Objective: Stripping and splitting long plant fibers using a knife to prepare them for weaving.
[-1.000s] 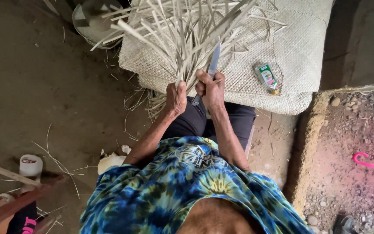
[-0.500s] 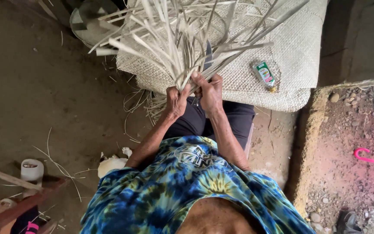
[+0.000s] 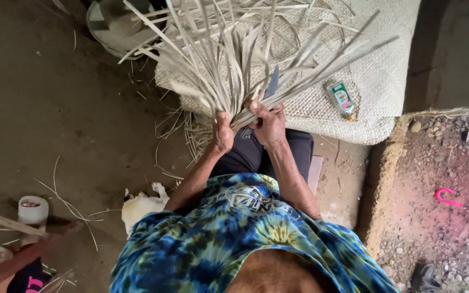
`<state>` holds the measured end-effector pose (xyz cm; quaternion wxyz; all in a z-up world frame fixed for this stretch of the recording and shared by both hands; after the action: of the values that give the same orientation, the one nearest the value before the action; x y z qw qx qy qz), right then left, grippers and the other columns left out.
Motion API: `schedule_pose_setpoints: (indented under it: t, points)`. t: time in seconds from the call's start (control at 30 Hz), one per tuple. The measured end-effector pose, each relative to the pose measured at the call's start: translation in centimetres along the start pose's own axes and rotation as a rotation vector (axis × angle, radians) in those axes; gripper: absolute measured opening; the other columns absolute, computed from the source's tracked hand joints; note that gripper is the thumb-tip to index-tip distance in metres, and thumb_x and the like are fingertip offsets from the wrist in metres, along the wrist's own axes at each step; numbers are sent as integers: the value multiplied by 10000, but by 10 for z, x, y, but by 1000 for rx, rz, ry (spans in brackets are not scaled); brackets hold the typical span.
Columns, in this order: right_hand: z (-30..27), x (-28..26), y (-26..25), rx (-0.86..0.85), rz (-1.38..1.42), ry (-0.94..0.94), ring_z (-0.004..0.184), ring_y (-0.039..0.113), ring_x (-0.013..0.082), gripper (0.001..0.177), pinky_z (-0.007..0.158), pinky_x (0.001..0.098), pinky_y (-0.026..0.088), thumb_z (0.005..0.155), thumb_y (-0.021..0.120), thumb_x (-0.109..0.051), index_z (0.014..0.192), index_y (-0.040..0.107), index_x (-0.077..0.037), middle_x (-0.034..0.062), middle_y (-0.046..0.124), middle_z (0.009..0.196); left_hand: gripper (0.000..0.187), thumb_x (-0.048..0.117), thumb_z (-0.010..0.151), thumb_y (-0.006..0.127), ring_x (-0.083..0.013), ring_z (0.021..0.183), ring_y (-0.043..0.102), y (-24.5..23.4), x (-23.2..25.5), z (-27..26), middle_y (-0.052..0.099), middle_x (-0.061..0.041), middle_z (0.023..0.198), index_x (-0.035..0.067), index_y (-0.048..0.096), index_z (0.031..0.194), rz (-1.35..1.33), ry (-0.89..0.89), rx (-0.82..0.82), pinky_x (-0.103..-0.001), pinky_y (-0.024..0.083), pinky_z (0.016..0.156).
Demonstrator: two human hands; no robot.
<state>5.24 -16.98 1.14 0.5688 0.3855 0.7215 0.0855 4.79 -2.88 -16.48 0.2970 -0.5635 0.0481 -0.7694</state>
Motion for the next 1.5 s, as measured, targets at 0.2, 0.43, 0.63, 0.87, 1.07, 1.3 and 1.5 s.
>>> schedule_pose_setpoints:
  t: [0.2,0.43,0.63,0.87,1.07,1.3,1.5]
  points:
    - [0,11,17,-204,-498,-13,512,485,133,287,461,233,375,821,615,3,621,410,-5,86,468,495,113,160,712,593,-75,452,398,-46,104,54,557,29,588,60,641,697,-945,-56,-424,-263,342,429]
    - [13,26,1,-218,-445,-55,409,521,119,244,361,225,398,739,773,-169,607,593,-72,90,526,461,219,-37,873,502,-228,814,615,-31,22,-20,650,-165,985,-31,639,1044,22,770,246,-378,484,745]
    - [18,27,-3,-222,-371,-55,429,563,177,111,397,202,457,663,718,22,659,606,19,101,504,460,199,31,822,649,-148,609,553,-17,-22,-13,677,-156,877,-59,641,999,-373,248,-105,-291,443,694]
    - [38,54,-44,-299,-976,-354,666,652,244,296,595,309,548,694,760,17,978,675,23,183,646,705,275,253,777,691,-363,948,560,-32,25,-11,478,-251,1220,221,674,1050,117,826,243,-564,426,788]
    - [34,47,-21,-181,-31,-56,832,649,359,463,748,517,541,642,720,11,1064,552,104,244,634,944,392,158,787,717,-294,985,553,-76,107,30,481,-205,1149,87,615,1159,100,740,281,-435,450,855]
    - [54,83,-95,-190,60,13,920,614,259,396,809,406,555,676,703,38,1044,558,58,145,650,946,254,113,737,712,-377,773,627,-16,25,-25,626,-208,858,135,714,990,-15,796,145,-498,506,694]
    - [39,50,-70,-123,50,-87,886,633,388,569,765,543,531,568,701,138,1109,556,36,226,626,1013,339,113,764,715,-408,1013,558,-65,90,18,562,-303,1102,-54,642,1051,-286,516,157,-476,432,868]
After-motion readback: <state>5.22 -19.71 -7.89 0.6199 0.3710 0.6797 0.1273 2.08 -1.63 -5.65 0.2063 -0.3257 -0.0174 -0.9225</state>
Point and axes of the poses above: each hand's wrist, its own z-axis towards the middle knuckle, its own y-axis out of the palm, x = y × z, the point moved 9 cm from there along z, towards the middle knuckle
